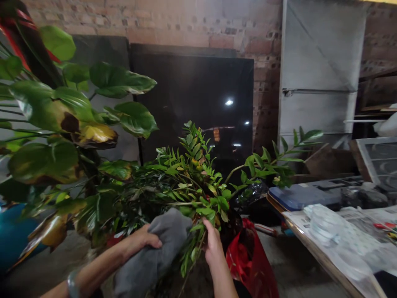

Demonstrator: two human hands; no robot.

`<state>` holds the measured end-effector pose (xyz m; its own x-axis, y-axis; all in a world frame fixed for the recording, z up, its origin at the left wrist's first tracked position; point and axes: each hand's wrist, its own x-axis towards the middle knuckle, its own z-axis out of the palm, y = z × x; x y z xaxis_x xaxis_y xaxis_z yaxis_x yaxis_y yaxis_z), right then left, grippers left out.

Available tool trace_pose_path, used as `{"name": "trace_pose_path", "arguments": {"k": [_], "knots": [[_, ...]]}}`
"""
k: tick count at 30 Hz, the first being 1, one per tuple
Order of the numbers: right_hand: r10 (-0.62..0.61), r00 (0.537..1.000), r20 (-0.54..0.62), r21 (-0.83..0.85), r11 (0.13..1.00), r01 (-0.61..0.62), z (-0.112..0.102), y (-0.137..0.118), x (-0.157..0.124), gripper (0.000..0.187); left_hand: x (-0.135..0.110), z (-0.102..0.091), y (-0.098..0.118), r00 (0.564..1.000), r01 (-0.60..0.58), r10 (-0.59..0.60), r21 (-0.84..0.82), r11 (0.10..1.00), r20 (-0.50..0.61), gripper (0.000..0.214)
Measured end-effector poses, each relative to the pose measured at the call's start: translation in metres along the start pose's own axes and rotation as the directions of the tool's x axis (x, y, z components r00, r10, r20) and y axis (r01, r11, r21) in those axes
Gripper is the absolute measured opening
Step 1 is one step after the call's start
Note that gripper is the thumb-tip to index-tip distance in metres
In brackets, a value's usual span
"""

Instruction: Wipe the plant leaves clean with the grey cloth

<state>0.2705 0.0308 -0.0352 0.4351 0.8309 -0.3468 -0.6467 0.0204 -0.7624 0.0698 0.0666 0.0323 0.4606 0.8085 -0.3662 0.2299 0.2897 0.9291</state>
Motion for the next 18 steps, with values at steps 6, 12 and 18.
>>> {"name": "trace_pose_path", "arguments": {"k": [6,12,18], "knots": [[0.083,0.995,-0.051,-0.043,0.995,-0.085,0.002,-0.003,-0.004,0.028,0.010,0.000,0.065,0.942,-0.280,0.237,-0.170,0.945,-0.236,0.044],[0.058,0.997,-0.046,-0.044,0.997,-0.060,0.005,-0.005,-0.005,0.031,0.014,0.022,0.008,0.999,0.014,-0.021,-0.127,0.992,-0.049,0.025],[0.073,0.996,-0.049,-0.035,0.997,-0.075,-0.003,-0.007,-0.002,0.031,-0.033,-0.017,0.020,0.997,0.025,-0.029,0.057,0.998,0.068,0.029]]}}
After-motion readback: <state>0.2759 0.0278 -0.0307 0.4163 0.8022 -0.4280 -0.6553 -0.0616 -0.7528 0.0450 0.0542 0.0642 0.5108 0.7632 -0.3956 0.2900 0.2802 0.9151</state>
